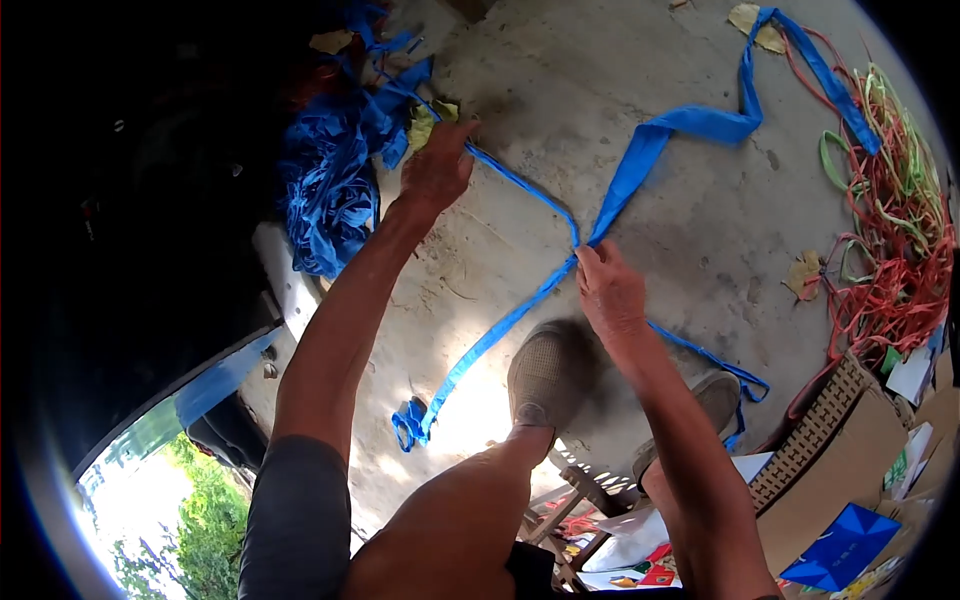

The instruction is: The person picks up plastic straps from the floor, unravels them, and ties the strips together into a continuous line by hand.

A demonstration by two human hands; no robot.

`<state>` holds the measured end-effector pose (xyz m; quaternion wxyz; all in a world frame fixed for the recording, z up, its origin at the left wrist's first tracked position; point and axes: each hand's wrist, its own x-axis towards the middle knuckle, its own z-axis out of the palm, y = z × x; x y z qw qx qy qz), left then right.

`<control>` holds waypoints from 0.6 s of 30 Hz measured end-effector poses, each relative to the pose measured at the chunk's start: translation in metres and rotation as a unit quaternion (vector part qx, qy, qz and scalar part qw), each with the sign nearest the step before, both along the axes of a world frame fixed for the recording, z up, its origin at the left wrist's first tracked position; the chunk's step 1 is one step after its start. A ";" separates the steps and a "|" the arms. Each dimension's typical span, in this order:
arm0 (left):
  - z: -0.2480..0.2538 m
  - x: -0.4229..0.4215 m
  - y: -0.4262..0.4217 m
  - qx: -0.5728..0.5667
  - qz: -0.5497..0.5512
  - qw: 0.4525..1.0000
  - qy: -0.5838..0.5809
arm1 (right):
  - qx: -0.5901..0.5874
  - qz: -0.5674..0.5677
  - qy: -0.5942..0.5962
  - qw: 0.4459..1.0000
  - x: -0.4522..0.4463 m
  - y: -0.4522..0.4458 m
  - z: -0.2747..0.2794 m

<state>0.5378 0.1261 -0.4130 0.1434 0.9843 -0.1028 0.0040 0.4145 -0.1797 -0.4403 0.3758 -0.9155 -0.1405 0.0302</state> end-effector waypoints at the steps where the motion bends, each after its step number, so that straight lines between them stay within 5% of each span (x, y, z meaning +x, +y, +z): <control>1: -0.001 0.001 -0.002 -0.005 0.018 1.000 -0.012 | -0.002 -0.005 0.005 1.000 0.000 0.001 -0.001; 3: 0.005 -0.004 -0.021 -0.027 0.051 0.997 -0.046 | -0.001 -0.011 0.028 1.000 0.002 0.000 -0.001; 10: 0.023 -0.119 -0.119 -0.268 0.090 0.953 0.111 | 0.053 0.018 0.058 0.997 0.001 -0.024 0.026; 18: 0.017 -0.139 -0.148 -0.157 0.083 0.979 0.097 | -0.010 0.135 0.035 0.990 0.013 -0.110 0.051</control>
